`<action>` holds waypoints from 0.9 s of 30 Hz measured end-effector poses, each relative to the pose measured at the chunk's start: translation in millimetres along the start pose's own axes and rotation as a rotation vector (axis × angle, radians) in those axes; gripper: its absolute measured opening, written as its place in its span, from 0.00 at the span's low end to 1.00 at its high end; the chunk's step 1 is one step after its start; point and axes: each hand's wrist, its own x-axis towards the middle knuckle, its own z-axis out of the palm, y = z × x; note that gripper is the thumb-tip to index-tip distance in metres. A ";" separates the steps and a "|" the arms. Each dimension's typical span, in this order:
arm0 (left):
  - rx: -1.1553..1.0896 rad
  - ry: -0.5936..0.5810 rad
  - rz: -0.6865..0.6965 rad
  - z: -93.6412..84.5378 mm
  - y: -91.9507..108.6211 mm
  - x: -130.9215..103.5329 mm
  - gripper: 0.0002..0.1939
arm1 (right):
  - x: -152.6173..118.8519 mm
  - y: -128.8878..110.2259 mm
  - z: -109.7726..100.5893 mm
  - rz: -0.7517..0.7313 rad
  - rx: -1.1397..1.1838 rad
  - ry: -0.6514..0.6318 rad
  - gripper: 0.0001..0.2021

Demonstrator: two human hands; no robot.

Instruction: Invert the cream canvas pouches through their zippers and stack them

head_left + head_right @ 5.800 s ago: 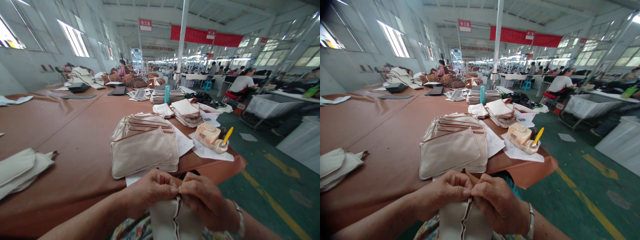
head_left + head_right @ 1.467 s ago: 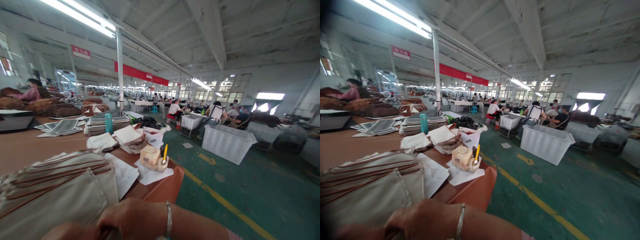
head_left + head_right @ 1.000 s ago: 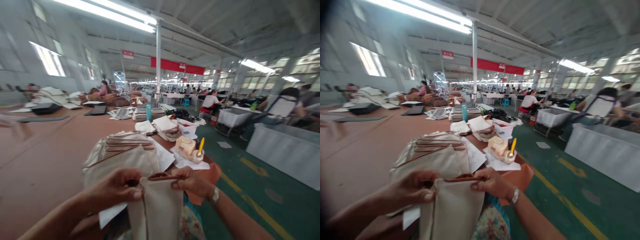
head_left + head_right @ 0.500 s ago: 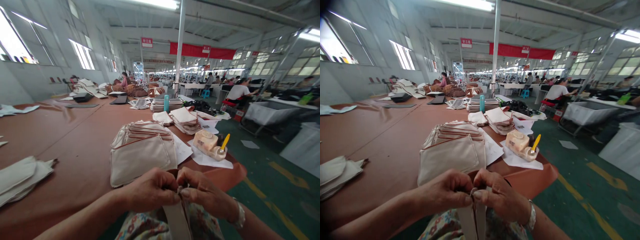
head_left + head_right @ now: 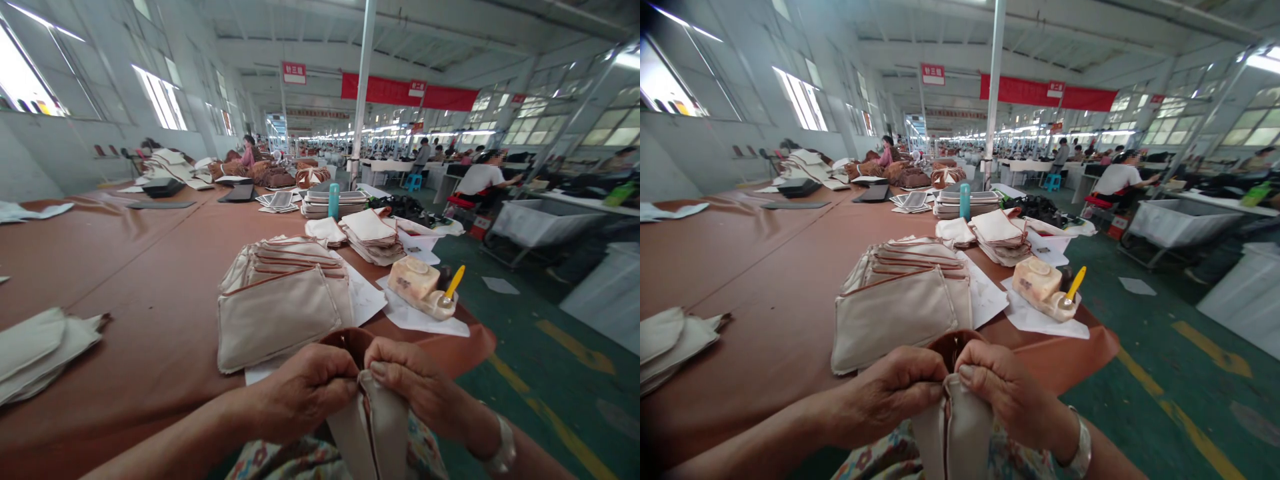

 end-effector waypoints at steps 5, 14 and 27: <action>0.163 0.060 0.058 3.5 -2.2 -3.4 0.14 | 3.5 3.4 0.0 0.016 0.040 -0.027 0.19; 0.169 0.167 0.011 14.9 -7.0 -9.3 0.17 | 3.5 9.8 11.3 0.069 -0.031 0.034 0.14; -0.190 0.217 -0.057 14.6 -15.8 -2.1 0.14 | -4.9 11.7 19.9 0.107 0.203 0.010 0.17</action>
